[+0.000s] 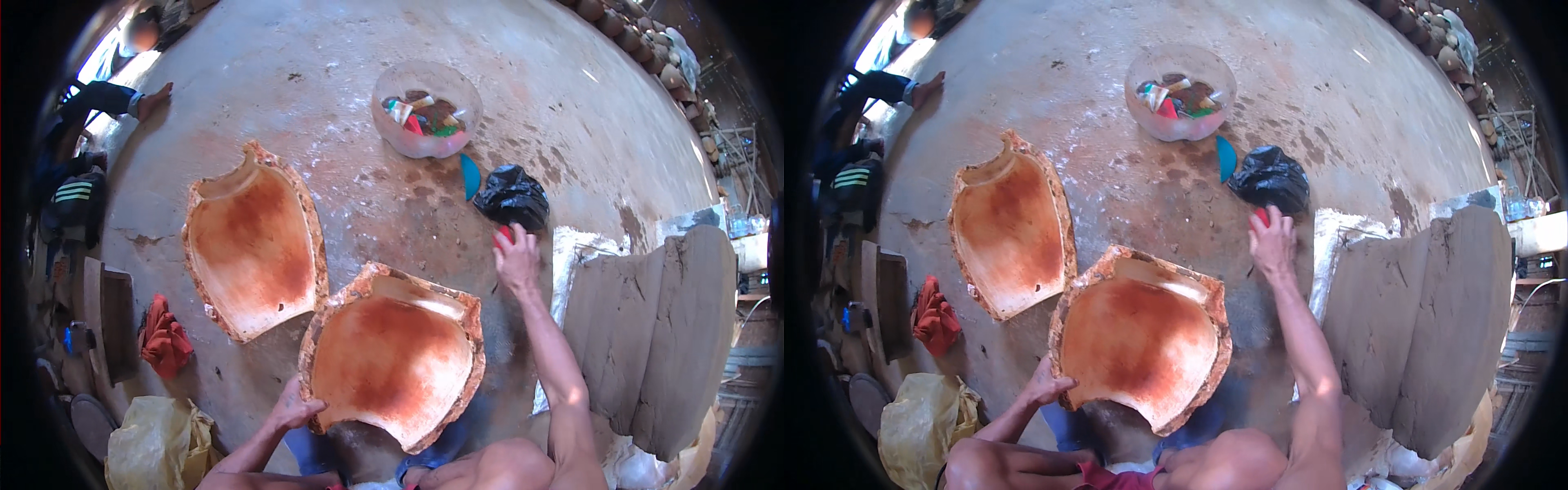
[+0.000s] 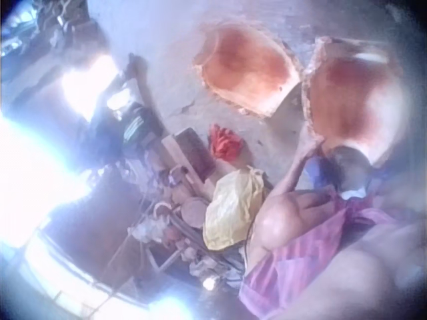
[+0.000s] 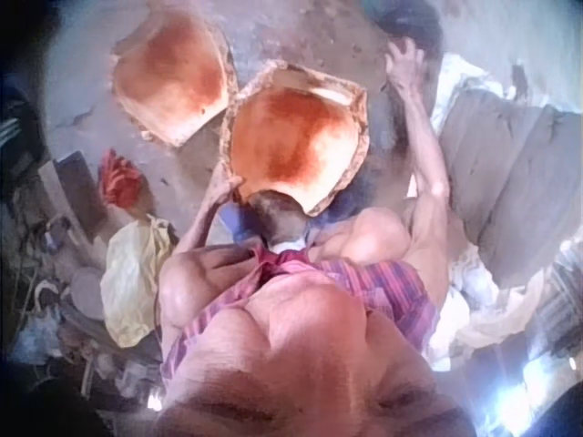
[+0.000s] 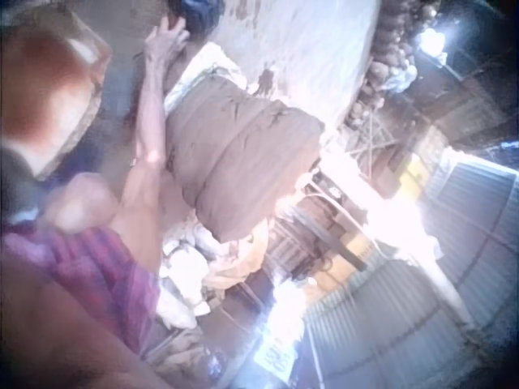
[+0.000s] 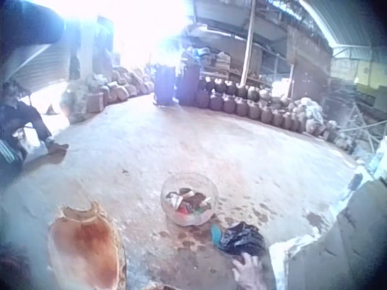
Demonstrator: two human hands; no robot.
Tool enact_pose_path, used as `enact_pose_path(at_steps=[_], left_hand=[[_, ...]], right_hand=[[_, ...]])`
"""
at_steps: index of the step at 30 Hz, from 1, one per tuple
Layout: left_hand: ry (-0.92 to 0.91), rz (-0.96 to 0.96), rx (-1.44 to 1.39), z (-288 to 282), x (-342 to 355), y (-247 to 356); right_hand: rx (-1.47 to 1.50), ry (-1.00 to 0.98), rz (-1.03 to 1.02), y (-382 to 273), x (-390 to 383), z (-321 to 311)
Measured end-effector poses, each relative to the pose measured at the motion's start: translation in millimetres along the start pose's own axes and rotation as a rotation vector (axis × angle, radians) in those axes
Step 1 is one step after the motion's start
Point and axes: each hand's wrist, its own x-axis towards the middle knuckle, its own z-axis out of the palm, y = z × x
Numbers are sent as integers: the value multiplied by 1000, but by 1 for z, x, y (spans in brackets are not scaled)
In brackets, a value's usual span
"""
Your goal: The person removes a finished clay pot from a mold, places it among other finished pots, then returns to the workstation to clean the mold halves with a cloth and prepare a new slab of clay by scraping it with a small tool and flattening it with a wooden bar.
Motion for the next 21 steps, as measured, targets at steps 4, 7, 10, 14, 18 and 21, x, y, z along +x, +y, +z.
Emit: enact_pose_path(at_steps=[4, 7, 10, 14, 18, 21], left_hand=[[34, -44, -4, 12, -1, -20], [53, -52, -43, 38, -6, -2], [12, -16, 34, 53, 9, 0], [50, 70, 143, 58, 28, 4], [53, 78, 152, 83, 56, 38], [39, 109, 229, 98, 83, 49]], right_hand=[[101, 200, 4, -22, 53, -28], [285, 221, 14, -46, 121, -46], [305, 86, 126, -59, 168, -51], [266, -85, 61, -77, 231, -40], [328, -218, -41, -76, 261, -40], [359, -291, -33, -87, 264, -35]])
